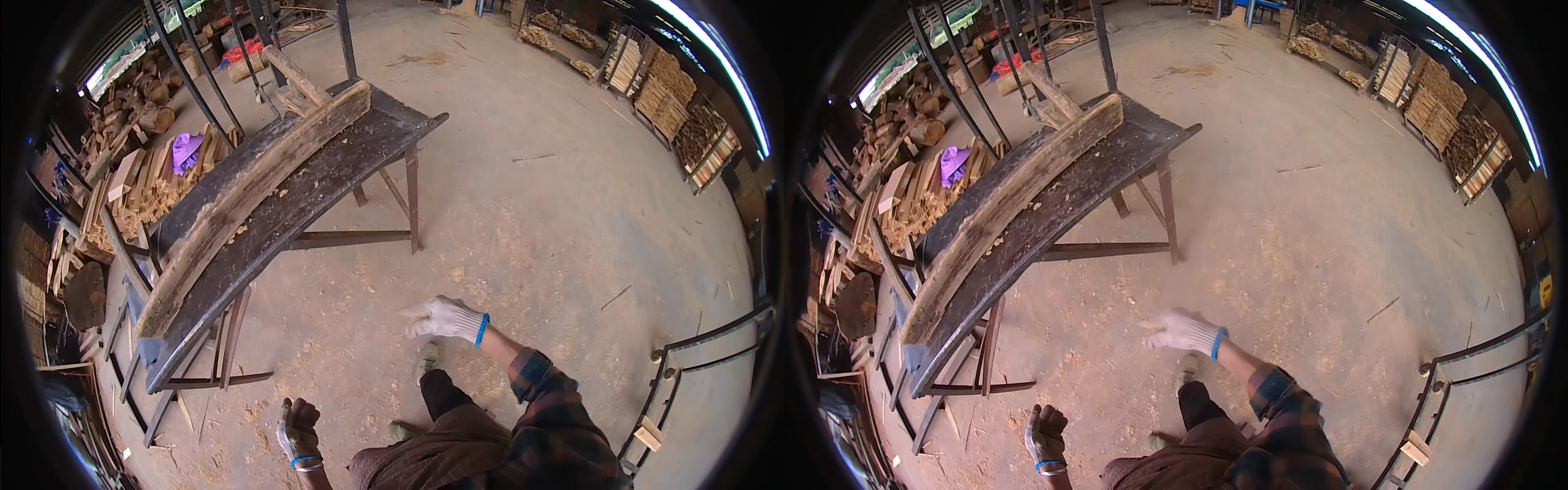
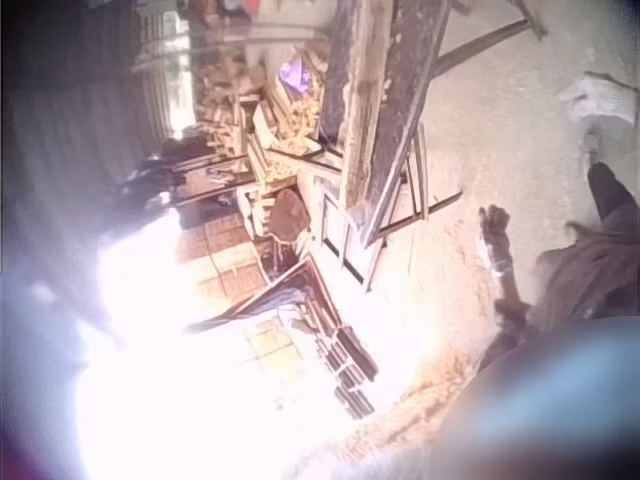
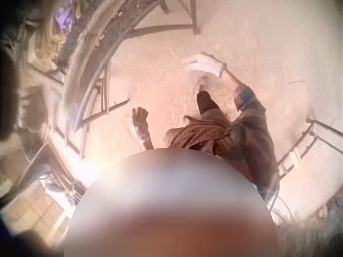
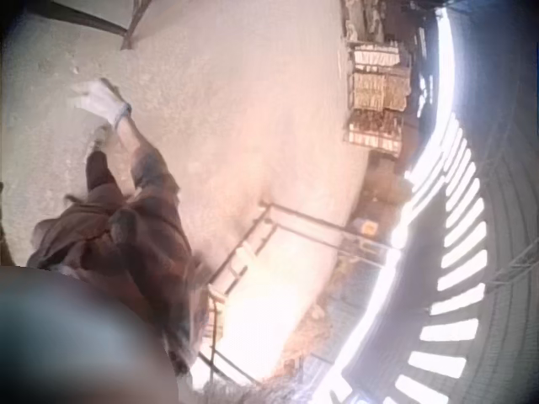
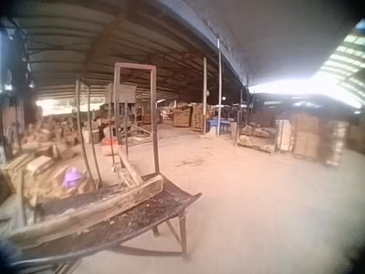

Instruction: The person stacks wooden planks on a metal rack in a workshop. They pick up planks from a pile, align them, and place them on the rack. The person also moves a metal frame and a black tray within the workspace.

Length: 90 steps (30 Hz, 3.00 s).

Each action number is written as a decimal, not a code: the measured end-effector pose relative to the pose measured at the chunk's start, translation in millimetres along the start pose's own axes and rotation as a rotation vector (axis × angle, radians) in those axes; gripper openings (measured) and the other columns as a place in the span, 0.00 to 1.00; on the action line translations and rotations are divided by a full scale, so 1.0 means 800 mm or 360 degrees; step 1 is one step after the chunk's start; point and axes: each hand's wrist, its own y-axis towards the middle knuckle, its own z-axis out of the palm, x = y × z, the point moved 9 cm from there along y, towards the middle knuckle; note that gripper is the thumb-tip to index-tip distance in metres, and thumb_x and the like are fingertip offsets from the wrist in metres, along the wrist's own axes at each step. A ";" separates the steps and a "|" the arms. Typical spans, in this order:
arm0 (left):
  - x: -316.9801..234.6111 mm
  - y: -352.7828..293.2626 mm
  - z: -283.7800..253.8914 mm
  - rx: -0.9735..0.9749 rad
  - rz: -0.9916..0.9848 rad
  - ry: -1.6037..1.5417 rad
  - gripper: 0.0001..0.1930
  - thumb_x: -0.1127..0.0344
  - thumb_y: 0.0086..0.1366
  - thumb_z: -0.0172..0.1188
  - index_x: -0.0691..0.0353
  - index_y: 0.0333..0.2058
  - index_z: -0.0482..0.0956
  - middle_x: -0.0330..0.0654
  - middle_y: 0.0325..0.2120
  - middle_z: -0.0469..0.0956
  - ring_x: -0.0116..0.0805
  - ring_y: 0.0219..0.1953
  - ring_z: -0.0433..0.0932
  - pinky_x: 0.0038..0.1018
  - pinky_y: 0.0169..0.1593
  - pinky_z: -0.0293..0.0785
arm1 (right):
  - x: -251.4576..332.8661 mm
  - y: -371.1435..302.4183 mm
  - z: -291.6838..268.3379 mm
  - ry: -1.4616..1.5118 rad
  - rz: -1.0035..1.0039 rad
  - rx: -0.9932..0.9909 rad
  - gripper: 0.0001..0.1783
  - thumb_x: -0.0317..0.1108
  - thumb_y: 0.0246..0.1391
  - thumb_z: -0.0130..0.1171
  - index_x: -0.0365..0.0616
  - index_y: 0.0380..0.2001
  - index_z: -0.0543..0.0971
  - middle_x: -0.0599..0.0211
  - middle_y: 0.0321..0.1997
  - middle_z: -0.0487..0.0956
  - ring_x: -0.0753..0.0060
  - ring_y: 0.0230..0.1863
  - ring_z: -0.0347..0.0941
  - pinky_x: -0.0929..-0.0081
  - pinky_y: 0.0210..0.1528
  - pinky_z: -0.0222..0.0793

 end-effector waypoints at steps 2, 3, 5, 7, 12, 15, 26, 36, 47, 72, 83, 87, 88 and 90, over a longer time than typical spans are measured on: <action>-0.010 0.058 0.032 0.0009 0.0036 -0.0088 0.15 0.61 0.70 0.53 0.55 0.25 0.59 0.33 0.20 0.51 0.27 0.22 0.53 0.27 0.27 0.53 | -0.120 0.028 0.016 0.1157 0.0376 -0.0177 0.28 0.44 0.54 0.64 0.48 0.58 0.75 0.60 0.40 0.83 0.66 0.38 0.80 0.69 0.37 0.75; -0.026 0.085 0.047 0.0033 0.0110 -0.0033 0.17 0.61 0.71 0.51 0.54 0.23 0.58 0.34 0.19 0.50 0.27 0.22 0.53 0.26 0.28 0.53 | -0.146 0.033 0.023 0.1768 0.0583 -0.0238 0.28 0.42 0.54 0.65 0.46 0.58 0.75 0.60 0.40 0.83 0.67 0.39 0.80 0.69 0.38 0.75; -0.065 0.140 0.055 0.0029 0.0307 -0.0069 0.16 0.58 0.71 0.52 0.55 0.25 0.60 0.35 0.20 0.53 0.28 0.23 0.56 0.27 0.28 0.56 | -0.152 0.073 -0.011 0.2177 0.0513 -0.0371 0.29 0.39 0.55 0.66 0.43 0.59 0.73 0.60 0.42 0.81 0.68 0.38 0.80 0.71 0.37 0.75; -0.072 0.207 0.072 -0.0030 0.0366 -0.0025 0.14 0.55 0.70 0.53 0.56 0.28 0.64 0.36 0.22 0.58 0.31 0.25 0.61 0.27 0.30 0.62 | -0.160 0.107 -0.061 0.2534 0.0245 -0.0466 0.29 0.39 0.55 0.66 0.42 0.59 0.72 0.61 0.45 0.80 0.70 0.38 0.79 0.71 0.38 0.76; -0.036 0.300 0.152 -0.0425 0.0145 0.0440 0.13 0.55 0.67 0.54 0.57 0.36 0.66 0.39 0.29 0.62 0.36 0.32 0.64 0.34 0.35 0.65 | -0.186 0.248 -0.132 0.2364 0.0033 -0.0522 0.35 0.55 0.51 0.66 0.45 0.57 0.74 0.61 0.49 0.78 0.66 0.46 0.73 0.63 0.46 0.71; -0.004 0.322 0.206 -0.0458 0.0067 0.0641 0.14 0.54 0.66 0.55 0.57 0.40 0.67 0.41 0.34 0.65 0.39 0.36 0.66 0.37 0.39 0.67 | -0.199 0.282 -0.176 0.2344 0.0168 -0.0598 0.49 0.56 0.51 0.65 0.42 0.68 0.58 0.39 0.65 0.65 0.37 0.60 0.67 0.47 0.55 0.70; -0.168 0.402 0.094 -0.0568 0.0215 -0.0016 0.27 0.52 0.61 0.57 0.60 0.56 0.70 0.47 0.50 0.74 0.51 0.52 0.73 0.52 0.51 0.73 | -0.159 0.402 -0.236 0.3136 -0.0085 -0.0769 0.22 0.45 0.57 0.62 0.40 0.47 0.77 0.63 0.48 0.80 0.67 0.50 0.74 0.64 0.57 0.69; -0.168 0.380 -0.003 -0.1278 0.1199 -0.0828 0.10 0.63 0.61 0.63 0.61 0.40 0.79 0.39 0.34 0.78 0.38 0.38 0.77 0.36 0.46 0.77 | -0.236 0.342 -0.234 0.2771 0.0509 -0.0908 0.34 0.46 0.53 0.65 0.39 0.58 0.71 0.61 0.63 0.72 0.58 0.60 0.68 0.64 0.66 0.61; -0.168 0.378 0.003 -0.1214 0.1140 -0.0923 0.11 0.62 0.61 0.63 0.60 0.39 0.80 0.41 0.34 0.80 0.39 0.36 0.78 0.35 0.44 0.78 | -0.243 0.356 -0.239 0.2903 0.0581 -0.0630 0.30 0.46 0.55 0.64 0.38 0.55 0.74 0.58 0.58 0.76 0.55 0.56 0.73 0.59 0.62 0.68; 0.159 0.141 0.204 -0.1702 0.1151 -0.1073 0.33 0.42 0.57 0.59 0.55 0.56 0.73 0.42 0.57 0.72 0.48 0.57 0.69 0.49 0.62 0.62 | -0.310 0.459 -0.469 0.2717 0.1007 -0.0411 0.15 0.32 0.47 0.61 0.45 0.42 0.79 0.60 0.51 0.80 0.53 0.52 0.75 0.48 0.58 0.70; 0.255 0.024 0.232 -0.1923 0.1385 -0.1523 0.18 0.55 0.60 0.61 0.58 0.46 0.78 0.45 0.44 0.80 0.48 0.44 0.77 0.48 0.55 0.71 | -0.341 0.375 -0.438 0.1920 0.0783 -0.0461 0.35 0.56 0.52 0.61 0.42 0.56 0.74 0.61 0.60 0.74 0.55 0.59 0.68 0.55 0.62 0.60; 0.359 -0.011 0.226 -0.1920 0.1473 -0.1637 0.14 0.56 0.62 0.62 0.60 0.39 0.80 0.44 0.36 0.80 0.40 0.34 0.78 0.34 0.43 0.76 | -0.397 0.389 -0.400 0.1851 0.0719 -0.0435 0.38 0.57 0.50 0.60 0.42 0.58 0.73 0.60 0.63 0.71 0.53 0.61 0.66 0.52 0.62 0.58; 0.378 -0.001 0.245 -0.1922 0.1419 -0.1741 0.13 0.56 0.62 0.61 0.60 0.38 0.80 0.43 0.35 0.80 0.40 0.33 0.78 0.35 0.42 0.76 | -0.409 0.397 -0.407 0.1824 0.0666 -0.0446 0.38 0.57 0.50 0.60 0.43 0.58 0.73 0.60 0.64 0.71 0.52 0.61 0.66 0.51 0.62 0.58; 0.453 0.004 0.252 -0.1884 0.1470 -0.1625 0.10 0.60 0.63 0.59 0.59 0.37 0.80 0.42 0.34 0.81 0.40 0.33 0.78 0.35 0.42 0.77 | -0.450 0.409 -0.427 0.1715 0.0568 -0.0419 0.39 0.58 0.50 0.59 0.43 0.59 0.73 0.61 0.64 0.71 0.52 0.61 0.66 0.50 0.63 0.57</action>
